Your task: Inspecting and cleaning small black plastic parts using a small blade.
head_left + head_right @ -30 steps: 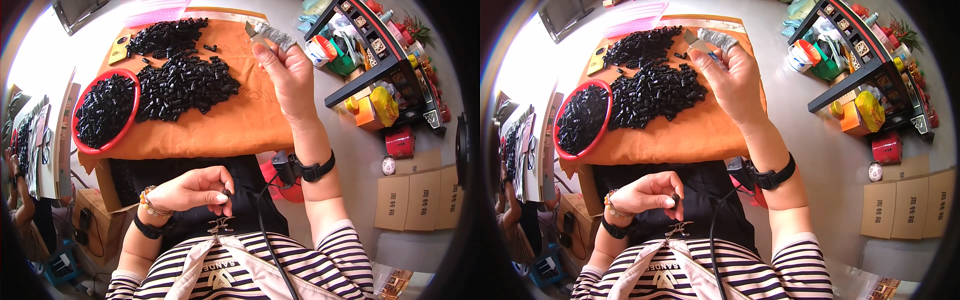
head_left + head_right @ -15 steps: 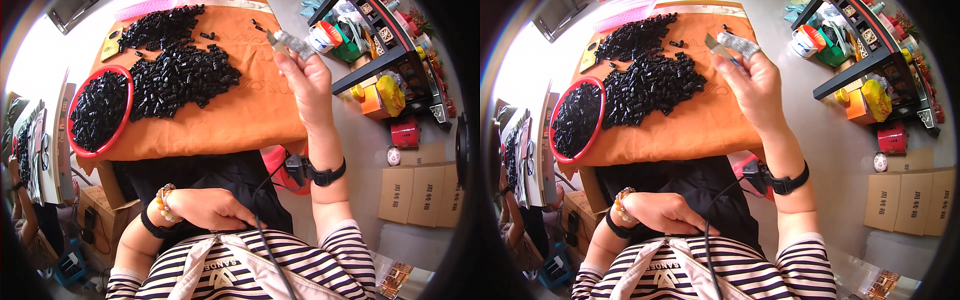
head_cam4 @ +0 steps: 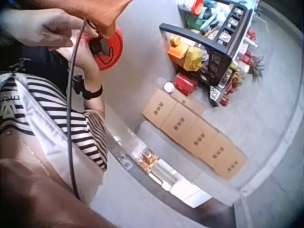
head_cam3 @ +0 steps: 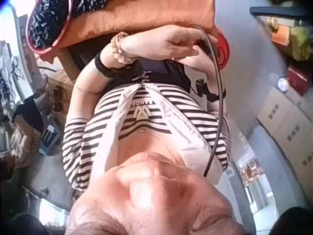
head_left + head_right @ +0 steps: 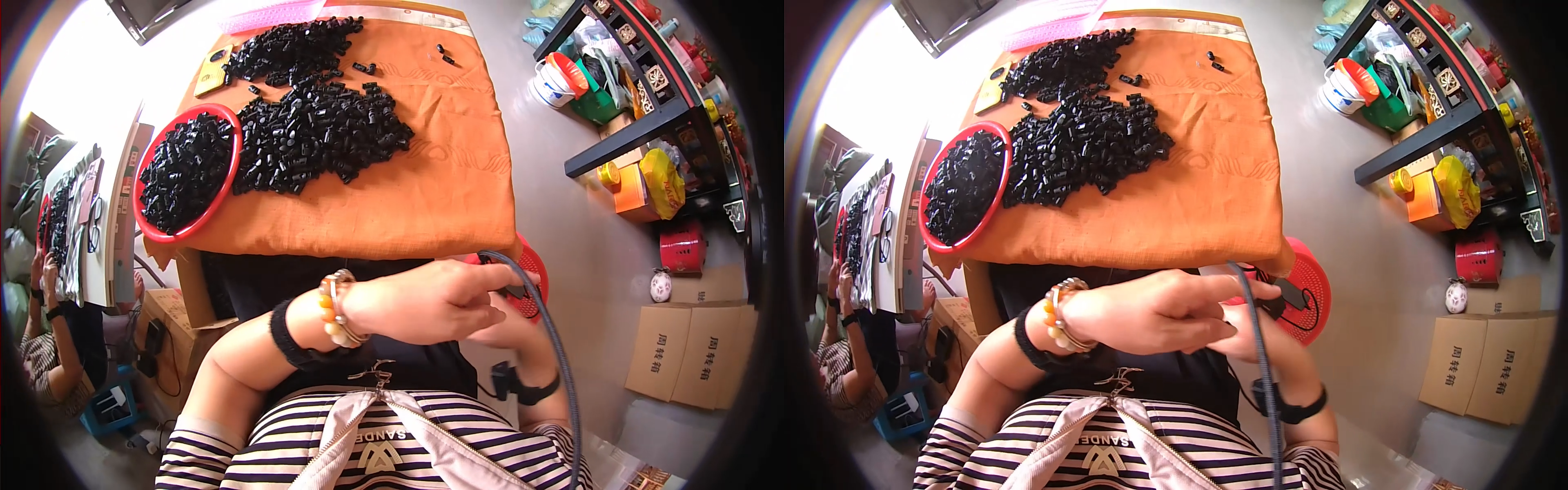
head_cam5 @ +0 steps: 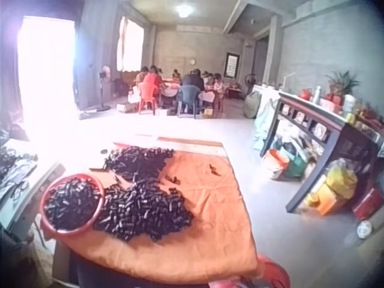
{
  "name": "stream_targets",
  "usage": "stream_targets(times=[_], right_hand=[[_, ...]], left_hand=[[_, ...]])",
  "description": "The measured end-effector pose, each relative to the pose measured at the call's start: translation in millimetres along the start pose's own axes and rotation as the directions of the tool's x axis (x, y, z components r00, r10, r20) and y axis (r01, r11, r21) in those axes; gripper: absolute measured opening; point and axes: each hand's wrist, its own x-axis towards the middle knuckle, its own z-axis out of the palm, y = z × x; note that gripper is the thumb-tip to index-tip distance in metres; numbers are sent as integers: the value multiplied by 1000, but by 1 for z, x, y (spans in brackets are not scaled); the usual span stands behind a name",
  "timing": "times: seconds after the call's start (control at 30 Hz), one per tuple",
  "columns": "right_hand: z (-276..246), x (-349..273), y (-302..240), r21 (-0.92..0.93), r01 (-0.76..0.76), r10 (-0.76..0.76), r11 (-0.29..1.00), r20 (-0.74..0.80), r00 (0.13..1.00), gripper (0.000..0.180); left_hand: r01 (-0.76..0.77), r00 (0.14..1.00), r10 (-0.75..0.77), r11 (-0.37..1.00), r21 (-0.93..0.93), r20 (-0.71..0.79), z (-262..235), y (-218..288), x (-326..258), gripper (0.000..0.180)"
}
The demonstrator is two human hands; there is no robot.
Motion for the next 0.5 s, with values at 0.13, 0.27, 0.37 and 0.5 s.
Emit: stream_targets(times=[0.13,0.27,0.37,0.5], right_hand=[[43,43,-10,67,196,-172,978,-268,948,26],[53,91,-19,105,430,-294,896,-586,755,28],[43,112,-57,217,529,-295,821,-632,717,29],[46,142,-116,321,724,-339,611,-721,605,27]], left_hand=[[-264,924,357,857,443,-139,30,-25,16,28],[-250,967,250,916,314,41,42,-6,4,19],[-279,958,250,929,242,143,39,-5,-15,15],[-95,992,73,973,211,107,27,7,-42,16]])
